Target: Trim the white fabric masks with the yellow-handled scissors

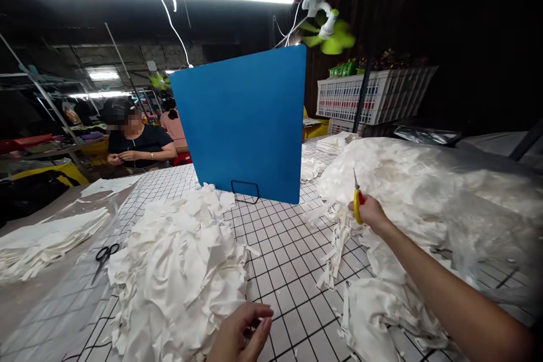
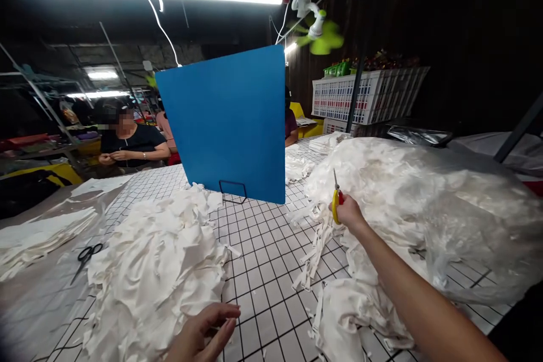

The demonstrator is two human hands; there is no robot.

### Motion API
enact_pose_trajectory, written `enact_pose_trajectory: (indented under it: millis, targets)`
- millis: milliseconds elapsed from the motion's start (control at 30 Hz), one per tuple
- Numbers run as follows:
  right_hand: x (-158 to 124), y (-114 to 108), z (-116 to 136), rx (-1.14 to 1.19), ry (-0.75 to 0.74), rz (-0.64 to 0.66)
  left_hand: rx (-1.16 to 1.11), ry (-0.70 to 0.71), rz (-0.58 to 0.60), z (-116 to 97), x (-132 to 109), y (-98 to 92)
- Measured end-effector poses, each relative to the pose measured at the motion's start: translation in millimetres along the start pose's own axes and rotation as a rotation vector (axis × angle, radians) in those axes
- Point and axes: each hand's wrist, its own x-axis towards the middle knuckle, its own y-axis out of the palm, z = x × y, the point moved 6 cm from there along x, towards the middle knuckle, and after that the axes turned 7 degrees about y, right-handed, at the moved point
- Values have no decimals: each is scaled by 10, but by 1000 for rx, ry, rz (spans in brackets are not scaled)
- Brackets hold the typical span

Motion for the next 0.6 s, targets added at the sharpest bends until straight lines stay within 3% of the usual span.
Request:
enact_pose_trajectory:
  millis: [133, 200, 233, 300, 400, 467, 600]
  targets:
    - [-679, -65, 566, 256, -150, 301, -127, -107, 46, -179, 235, 173]
    - [-1169, -33, 1003, 561, -238, 699, -214, -55, -29, -326, 390, 238]
    - [-1381, -51, 1203, 648, -265, 822, -257, -4, -76, -413, 463, 262]
    - [-1668, -98, 1522, 768, -297, 938, -352, 96, -124, -576, 574, 314]
    - [-1803, -69, 1743, 846, -274, 979, -553, 100, -62, -665, 612, 419]
    - [-1757, 0, 1759, 888, -249, 949, -744, -18, -21, -585, 547, 485]
    - [-1580, 193, 1665, 961, -188, 838, -1201, -262, -70, -351, 369, 587]
